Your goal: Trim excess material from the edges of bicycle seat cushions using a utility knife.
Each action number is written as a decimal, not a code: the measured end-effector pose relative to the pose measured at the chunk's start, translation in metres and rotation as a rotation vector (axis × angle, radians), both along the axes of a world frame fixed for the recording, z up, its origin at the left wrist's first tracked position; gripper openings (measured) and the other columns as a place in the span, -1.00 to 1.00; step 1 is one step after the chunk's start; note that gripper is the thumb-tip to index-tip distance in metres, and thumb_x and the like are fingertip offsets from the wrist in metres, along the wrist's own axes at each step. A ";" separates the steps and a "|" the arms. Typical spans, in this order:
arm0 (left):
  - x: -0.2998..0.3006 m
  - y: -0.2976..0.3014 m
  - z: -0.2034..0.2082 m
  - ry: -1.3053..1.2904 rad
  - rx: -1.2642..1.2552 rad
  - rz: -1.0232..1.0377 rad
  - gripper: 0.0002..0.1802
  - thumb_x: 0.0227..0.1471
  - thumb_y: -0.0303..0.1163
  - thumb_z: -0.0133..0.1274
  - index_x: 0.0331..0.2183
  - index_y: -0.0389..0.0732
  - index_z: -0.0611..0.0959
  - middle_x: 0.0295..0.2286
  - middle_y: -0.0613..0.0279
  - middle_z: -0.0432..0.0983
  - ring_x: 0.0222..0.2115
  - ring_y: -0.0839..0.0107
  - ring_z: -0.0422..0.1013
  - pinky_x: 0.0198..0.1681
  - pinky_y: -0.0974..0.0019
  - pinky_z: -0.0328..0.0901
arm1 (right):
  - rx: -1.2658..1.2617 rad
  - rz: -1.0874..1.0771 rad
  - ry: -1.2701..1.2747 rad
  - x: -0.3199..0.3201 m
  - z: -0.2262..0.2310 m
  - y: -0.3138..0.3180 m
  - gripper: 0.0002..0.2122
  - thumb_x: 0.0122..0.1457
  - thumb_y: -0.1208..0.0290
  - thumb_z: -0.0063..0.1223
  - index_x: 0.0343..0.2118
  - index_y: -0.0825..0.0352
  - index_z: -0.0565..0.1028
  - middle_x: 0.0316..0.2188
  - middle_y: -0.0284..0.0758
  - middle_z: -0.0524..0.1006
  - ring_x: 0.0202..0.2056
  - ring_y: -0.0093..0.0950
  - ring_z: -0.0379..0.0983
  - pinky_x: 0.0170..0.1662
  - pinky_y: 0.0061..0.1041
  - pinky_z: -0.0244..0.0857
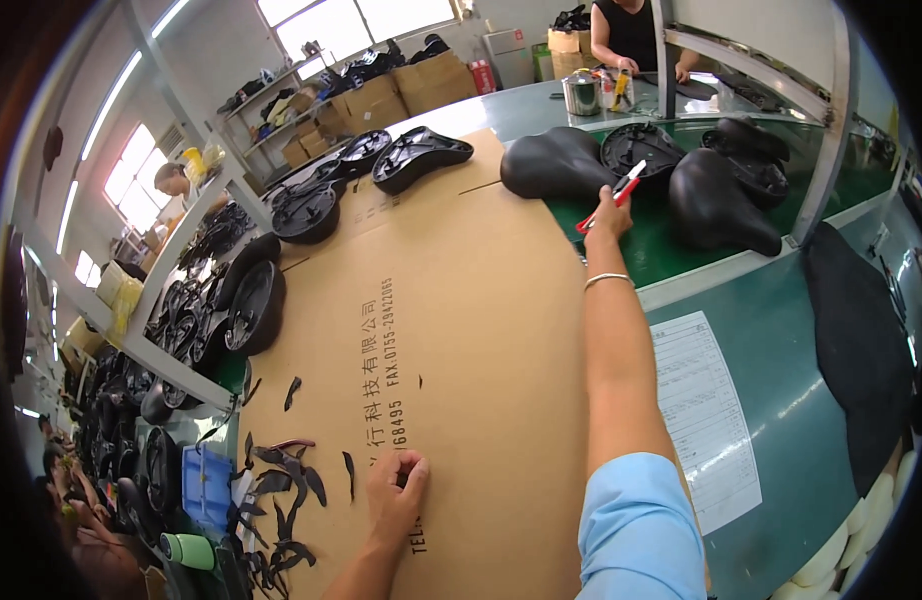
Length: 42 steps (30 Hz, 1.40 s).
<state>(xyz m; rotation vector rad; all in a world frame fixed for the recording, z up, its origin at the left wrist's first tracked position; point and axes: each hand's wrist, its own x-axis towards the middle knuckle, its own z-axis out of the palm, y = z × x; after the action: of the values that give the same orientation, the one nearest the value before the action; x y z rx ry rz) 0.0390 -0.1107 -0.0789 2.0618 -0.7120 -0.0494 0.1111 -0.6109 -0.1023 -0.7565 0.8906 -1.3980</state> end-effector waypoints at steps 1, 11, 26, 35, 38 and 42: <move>0.000 0.000 0.000 0.025 -0.007 -0.018 -0.90 -0.10 -0.39 0.12 -0.49 -0.21 0.57 -0.57 0.21 0.40 -0.52 0.32 0.33 -0.36 0.27 0.23 | -0.002 -0.035 -0.001 -0.003 0.002 -0.005 -0.56 -0.01 0.32 0.19 -0.03 0.30 0.44 -0.18 -0.30 0.47 -0.19 -0.47 0.39 -0.10 -0.47 0.25; 0.000 -0.005 0.003 -0.024 0.024 -0.014 -0.89 -0.09 -0.38 0.11 -0.49 -0.20 0.57 -0.59 0.24 0.40 -0.53 0.33 0.32 -0.35 0.29 0.23 | -0.266 0.178 0.174 -0.018 0.031 -0.001 -0.74 0.02 0.38 0.17 -0.20 0.24 0.49 -0.42 -0.41 0.51 -0.54 -0.62 0.43 -0.47 -0.62 0.40; -0.001 -0.002 0.000 -0.015 -0.046 -0.041 -0.88 -0.10 -0.36 0.09 -0.49 -0.21 0.56 -0.57 0.25 0.43 -0.49 0.32 0.35 -0.29 0.26 0.23 | -0.247 -0.016 0.247 -0.032 0.067 0.081 -0.85 0.04 0.44 0.09 -0.30 0.24 0.48 -0.35 -0.37 0.54 -0.34 -0.37 0.50 -0.33 -0.24 0.36; -0.005 -0.016 0.001 -0.042 -0.076 -0.099 -0.88 -0.11 -0.37 0.09 -0.50 -0.20 0.54 -0.58 0.25 0.42 -0.49 0.33 0.34 -0.28 0.26 0.21 | -0.283 0.235 0.302 -0.065 0.021 -0.029 -0.54 -0.03 0.29 0.24 -0.01 0.03 0.41 -0.07 -0.46 0.44 -0.12 -0.36 0.39 -0.20 -0.10 0.24; 0.006 0.004 0.000 -0.070 0.048 -0.026 -0.83 -0.08 -0.32 0.08 -0.47 -0.22 0.58 -0.55 0.21 0.43 -0.50 0.31 0.36 -0.36 0.27 0.25 | 0.090 0.468 0.123 -0.023 0.024 0.044 -0.63 -0.03 0.30 0.24 -0.11 0.17 0.47 -0.35 -0.39 0.50 -0.33 -0.39 0.43 -0.26 -0.33 0.31; 0.001 -0.003 0.003 -0.064 0.015 -0.046 -0.83 -0.08 -0.31 0.08 -0.48 -0.22 0.58 -0.55 0.21 0.44 -0.50 0.31 0.36 -0.35 0.27 0.25 | 0.023 0.650 -0.108 -0.030 0.058 0.040 -0.68 0.00 0.33 0.21 -0.14 0.17 0.49 -0.46 -0.47 0.43 -0.56 -0.53 0.37 -0.53 -0.47 0.35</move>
<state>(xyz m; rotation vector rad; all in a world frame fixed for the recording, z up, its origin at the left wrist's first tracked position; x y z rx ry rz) 0.0404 -0.1139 -0.0760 2.0694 -0.8002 -0.0151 0.0812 -0.5710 -0.0440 -0.8476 0.5048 -0.8392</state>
